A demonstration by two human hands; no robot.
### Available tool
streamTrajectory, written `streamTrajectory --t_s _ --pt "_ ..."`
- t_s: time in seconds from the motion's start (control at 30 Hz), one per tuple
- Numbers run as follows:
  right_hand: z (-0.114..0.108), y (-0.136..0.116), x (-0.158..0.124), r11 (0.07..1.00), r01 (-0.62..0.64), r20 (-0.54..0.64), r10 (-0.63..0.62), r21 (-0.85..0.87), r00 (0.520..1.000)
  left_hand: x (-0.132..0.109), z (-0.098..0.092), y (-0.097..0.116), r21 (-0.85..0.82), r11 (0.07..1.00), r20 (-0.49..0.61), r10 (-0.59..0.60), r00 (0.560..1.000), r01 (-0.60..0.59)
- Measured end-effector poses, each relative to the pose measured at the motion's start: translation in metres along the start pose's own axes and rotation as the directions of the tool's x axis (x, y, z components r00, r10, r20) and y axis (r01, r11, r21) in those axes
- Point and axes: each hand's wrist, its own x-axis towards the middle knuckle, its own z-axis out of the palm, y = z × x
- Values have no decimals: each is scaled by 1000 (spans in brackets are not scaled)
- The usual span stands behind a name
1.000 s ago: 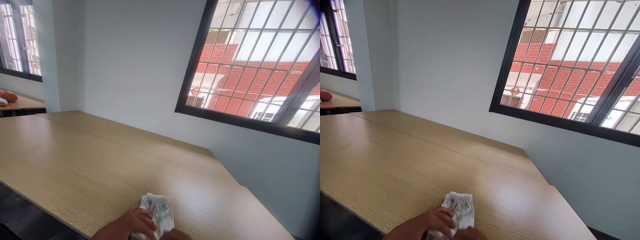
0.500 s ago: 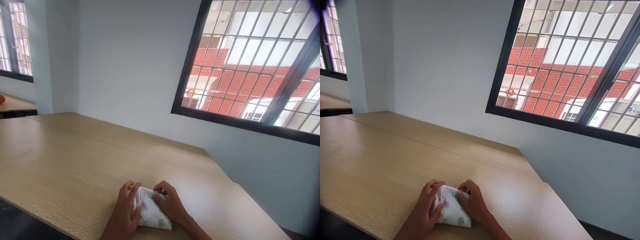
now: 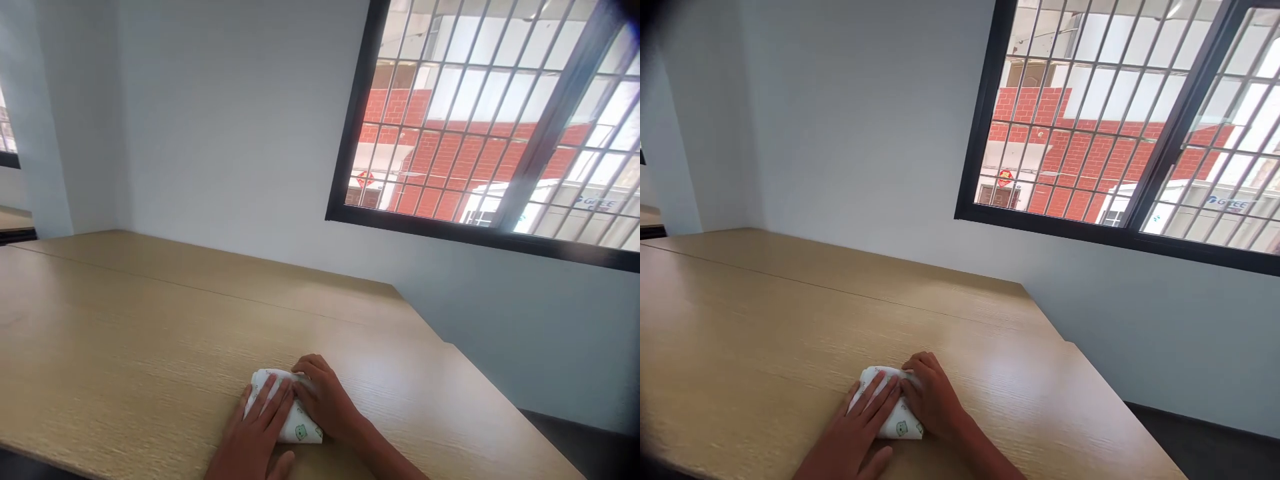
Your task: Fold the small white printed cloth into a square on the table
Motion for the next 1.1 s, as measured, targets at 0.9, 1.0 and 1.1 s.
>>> streamTrajectory --t_s 0.9,1.0,1.1 --pt "13 -38 -22 790 600 370 -524 -125 767 2 -47 32 -515 851 -115 -190 975 105" --pt "14 -35 -19 765 614 373 -521 -195 768 3 -43 33 -452 891 -143 -125 982 47" --pt "12 -39 -17 753 612 371 -512 -240 775 3 -42 34 -416 909 -209 -70 976 -24"
